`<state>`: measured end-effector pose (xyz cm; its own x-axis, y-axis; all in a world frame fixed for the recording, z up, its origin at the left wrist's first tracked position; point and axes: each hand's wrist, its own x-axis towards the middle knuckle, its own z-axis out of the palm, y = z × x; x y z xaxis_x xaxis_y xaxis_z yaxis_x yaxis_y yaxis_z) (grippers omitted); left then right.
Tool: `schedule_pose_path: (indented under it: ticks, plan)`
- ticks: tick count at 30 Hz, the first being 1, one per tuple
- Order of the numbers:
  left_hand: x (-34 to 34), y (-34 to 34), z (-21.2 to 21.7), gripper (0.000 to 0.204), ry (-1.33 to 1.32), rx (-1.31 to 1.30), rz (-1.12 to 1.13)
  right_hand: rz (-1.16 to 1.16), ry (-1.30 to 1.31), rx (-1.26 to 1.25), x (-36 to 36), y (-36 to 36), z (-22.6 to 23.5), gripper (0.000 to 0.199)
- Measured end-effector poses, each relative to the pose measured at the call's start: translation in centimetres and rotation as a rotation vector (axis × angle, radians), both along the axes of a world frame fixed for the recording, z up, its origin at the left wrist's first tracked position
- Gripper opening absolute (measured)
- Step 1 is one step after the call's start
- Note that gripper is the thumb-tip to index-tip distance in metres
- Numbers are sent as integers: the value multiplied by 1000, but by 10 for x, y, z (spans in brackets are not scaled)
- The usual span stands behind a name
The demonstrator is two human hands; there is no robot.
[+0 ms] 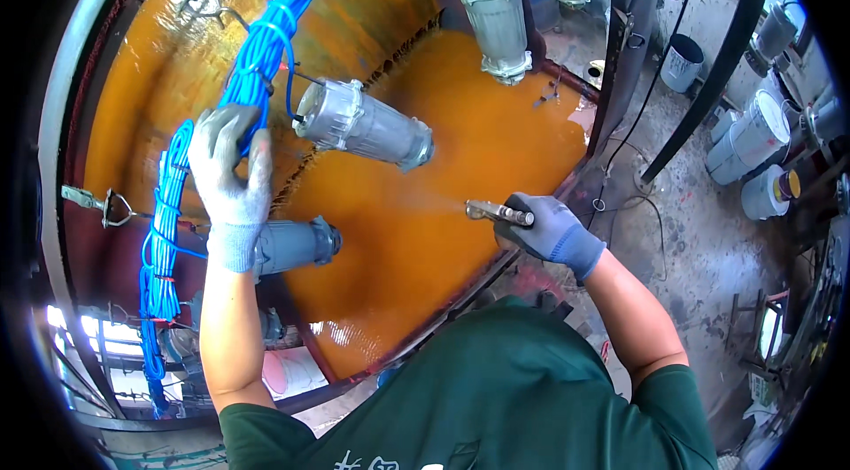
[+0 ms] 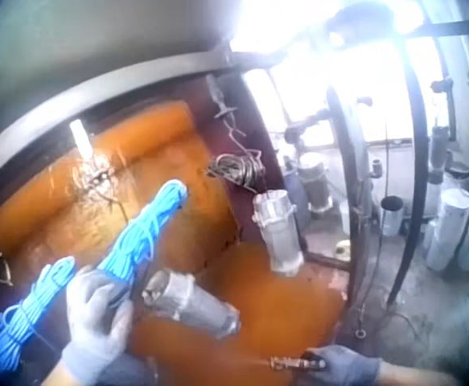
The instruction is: The person spray paints suspended metal parts with a spray gun while rotating them by their cables by hand. The person then presses buttons on a control panel to advance the track and spray paints another set of suspended parts with the spray gun.
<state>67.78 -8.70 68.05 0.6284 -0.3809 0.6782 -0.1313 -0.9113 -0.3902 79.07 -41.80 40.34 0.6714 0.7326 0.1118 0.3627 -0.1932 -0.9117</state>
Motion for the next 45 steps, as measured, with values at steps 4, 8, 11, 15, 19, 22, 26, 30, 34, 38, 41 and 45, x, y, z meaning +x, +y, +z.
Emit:
schedule_pose_path:
  ticks: [4,8,11,15,19,22,26,30,34,38,41,45]
  plan:
    - [-14,24,-1,17,-30,-9,99,-390,106,135,1,5,6,26]
    - [-25,67,4,11,-61,10,203,-157,13,118,3,-2,-4,20]
    - [-24,91,9,17,-55,-39,331,-142,20,26,0,-1,1,21]
    - [-14,98,3,47,-70,-254,334,-233,90,11,7,-6,4,24]
    - [3,46,-5,60,-28,-561,100,-68,65,30,1,-10,-1,22]
    - [12,15,-8,57,3,-632,2,-345,189,42,7,-8,-8,21]
    - [16,22,-8,53,-23,-435,15,-56,47,41,-1,-18,-12,22]
    - [18,51,-6,43,-153,-681,-38,-222,163,0,4,-19,-20,24]
    - [4,100,-3,38,-201,-780,-14,-223,232,50,0,-28,-17,26]
    - [-3,129,2,36,-243,-756,137,0,110,-25,-10,-28,-18,28]
    - [-4,145,6,48,-196,-727,308,-132,190,71,1,-22,-26,28]
    - [-9,155,-5,60,-142,-886,194,-95,175,73,-1,-22,-23,28]
